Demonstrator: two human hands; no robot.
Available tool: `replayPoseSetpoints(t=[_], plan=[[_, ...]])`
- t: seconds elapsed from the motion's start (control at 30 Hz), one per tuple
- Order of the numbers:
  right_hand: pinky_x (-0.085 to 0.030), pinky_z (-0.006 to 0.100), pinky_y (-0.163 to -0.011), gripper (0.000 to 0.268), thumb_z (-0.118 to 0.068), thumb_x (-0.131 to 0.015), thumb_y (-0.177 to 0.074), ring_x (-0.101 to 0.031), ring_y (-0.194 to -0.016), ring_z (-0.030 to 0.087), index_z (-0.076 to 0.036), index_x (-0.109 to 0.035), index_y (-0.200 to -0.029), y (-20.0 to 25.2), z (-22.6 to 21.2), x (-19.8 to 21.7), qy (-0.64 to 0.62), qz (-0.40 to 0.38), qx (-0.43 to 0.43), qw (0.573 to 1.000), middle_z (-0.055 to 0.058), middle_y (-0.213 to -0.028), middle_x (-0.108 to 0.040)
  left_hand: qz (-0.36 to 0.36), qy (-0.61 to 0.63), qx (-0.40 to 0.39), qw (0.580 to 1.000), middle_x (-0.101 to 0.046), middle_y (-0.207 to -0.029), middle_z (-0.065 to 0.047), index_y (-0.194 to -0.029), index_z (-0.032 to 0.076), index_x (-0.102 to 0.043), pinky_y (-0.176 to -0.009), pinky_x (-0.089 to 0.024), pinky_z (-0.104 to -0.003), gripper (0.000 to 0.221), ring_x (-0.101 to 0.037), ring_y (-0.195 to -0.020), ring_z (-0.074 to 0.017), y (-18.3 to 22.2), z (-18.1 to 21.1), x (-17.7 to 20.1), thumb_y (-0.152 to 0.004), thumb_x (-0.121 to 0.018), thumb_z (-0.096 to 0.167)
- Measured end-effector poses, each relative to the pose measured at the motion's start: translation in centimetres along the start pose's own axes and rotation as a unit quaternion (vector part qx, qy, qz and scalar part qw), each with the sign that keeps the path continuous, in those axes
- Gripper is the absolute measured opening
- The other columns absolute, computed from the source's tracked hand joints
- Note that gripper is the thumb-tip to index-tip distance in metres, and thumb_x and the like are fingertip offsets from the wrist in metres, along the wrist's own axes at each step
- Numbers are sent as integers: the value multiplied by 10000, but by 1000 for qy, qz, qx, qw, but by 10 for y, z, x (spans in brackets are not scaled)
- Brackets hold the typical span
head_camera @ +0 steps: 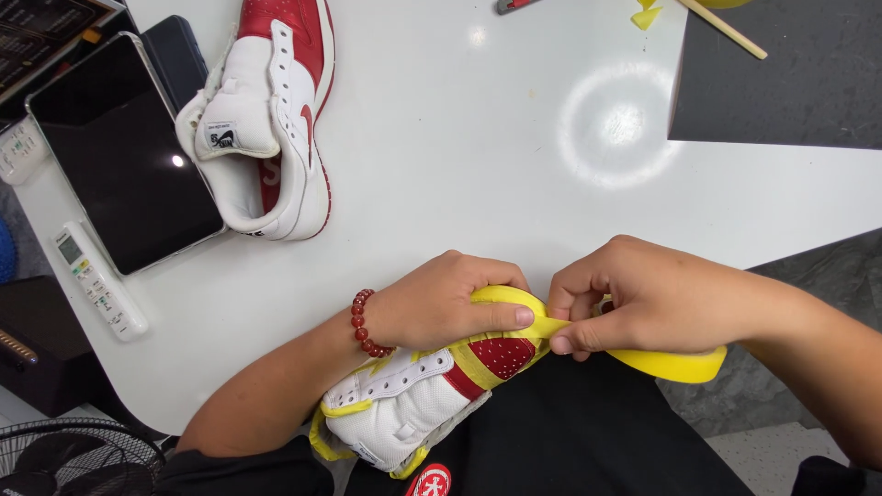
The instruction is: Apply masking tape to the sole and edges of a sneaker to prepare for painting or customization.
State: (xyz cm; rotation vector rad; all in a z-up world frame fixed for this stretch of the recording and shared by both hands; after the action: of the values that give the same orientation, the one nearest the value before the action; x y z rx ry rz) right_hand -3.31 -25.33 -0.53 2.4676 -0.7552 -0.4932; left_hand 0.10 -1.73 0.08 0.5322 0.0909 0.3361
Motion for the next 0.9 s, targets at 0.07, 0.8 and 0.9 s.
replayPoseSetpoints(t=[0.07,0.8,0.9], plan=[[-559,265,-632,203,-309,-783,-842,-758,-643,73,-108,-807,-849,3,-18,-4,23,5,-13,1000,1,-683,-817,20,-24,17,999,-788,-900,-58,-1067,98,-745,-721,-596,-281,423,-764,-820,-139,-2,4,-3,-928,-612,475],[-471,428,-886,99,-150,-777,-819,-663,-614,119,-118,-684,-834,23,0,-46,307,280,309,855,-35,-646,-670,61,-63,23,996,-765,-737,-66,-922,87,-754,-585,-605,-273,322,-771,-651,-162,-3,19,-4,-841,-676,389],[-465,422,-870,94,-161,-766,-831,-675,-630,107,-114,-693,-867,24,7,-43,282,276,315,863,-40,-690,-695,58,-71,4,996,-762,-740,-69,-940,84,-752,-582,-596,-275,329,-765,-647,-168,-2,19,-5,-854,-669,390]])
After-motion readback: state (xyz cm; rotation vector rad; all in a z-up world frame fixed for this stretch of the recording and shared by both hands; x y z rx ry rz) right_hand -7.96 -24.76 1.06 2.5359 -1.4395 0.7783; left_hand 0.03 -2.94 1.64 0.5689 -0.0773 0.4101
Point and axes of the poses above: each hand's wrist, its own y-axis away from the middle knuckle, its own x-axis out of the back of the hand, z = x × y, the point moved 1 cm from there along -y, towards the middle knuckle
